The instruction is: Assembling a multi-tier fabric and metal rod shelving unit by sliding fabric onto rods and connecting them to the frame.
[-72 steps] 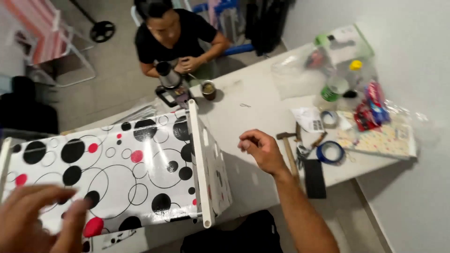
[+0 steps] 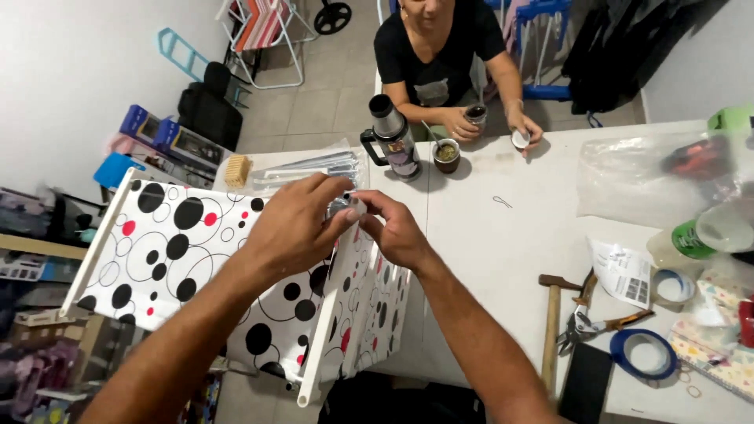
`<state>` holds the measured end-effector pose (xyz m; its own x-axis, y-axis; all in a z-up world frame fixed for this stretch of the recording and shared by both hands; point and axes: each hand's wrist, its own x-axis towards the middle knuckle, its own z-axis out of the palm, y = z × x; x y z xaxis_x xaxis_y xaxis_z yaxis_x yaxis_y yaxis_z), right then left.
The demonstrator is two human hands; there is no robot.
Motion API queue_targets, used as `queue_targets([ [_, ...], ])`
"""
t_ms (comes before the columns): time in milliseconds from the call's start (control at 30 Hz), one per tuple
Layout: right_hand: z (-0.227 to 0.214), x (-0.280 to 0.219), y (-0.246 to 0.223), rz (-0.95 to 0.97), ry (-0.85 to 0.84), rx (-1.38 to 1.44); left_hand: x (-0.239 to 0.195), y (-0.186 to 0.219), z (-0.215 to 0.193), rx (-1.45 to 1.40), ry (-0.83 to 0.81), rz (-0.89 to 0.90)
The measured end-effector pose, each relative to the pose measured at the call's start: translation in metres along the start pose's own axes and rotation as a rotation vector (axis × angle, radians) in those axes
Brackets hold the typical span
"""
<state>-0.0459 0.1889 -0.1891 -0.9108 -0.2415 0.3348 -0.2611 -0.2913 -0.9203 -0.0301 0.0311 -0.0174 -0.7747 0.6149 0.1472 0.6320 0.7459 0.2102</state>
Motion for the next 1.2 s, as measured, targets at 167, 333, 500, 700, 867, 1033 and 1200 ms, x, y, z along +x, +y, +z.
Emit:
queue_targets([
  [167,0.007,0.006,0.031,-0.013,0.017,0.009,0.013,0.011,0.000,-0.052,-0.301,-0.206],
  [333,0.018,0.011,0.048,-0.001,0.053,0.072,0.012,0.004,0.000,-0.079,-0.177,-0.253],
  [500,0.020,0.009,0.048,-0.023,0.043,0.106,0.014,-0.008,-0.002,-0.134,-0.148,-0.276],
  [700,0.019,0.008,0.036,-0.076,0.069,0.145,0.018,-0.014,-0.002,-0.160,-0.139,-0.230],
  [867,0.018,0.011,0.040,-0.085,0.079,0.175,0.020,-0.005,-0.010,-0.169,-0.193,-0.274],
  [1033,0.017,0.012,0.037,-0.085,0.058,0.153,0.022,-0.009,-0.007,-0.175,-0.203,-0.302],
  [1200,0.016,0.012,0.043,-0.100,0.041,0.137,0.026,-0.013,0.000,-0.124,-0.231,-0.309],
])
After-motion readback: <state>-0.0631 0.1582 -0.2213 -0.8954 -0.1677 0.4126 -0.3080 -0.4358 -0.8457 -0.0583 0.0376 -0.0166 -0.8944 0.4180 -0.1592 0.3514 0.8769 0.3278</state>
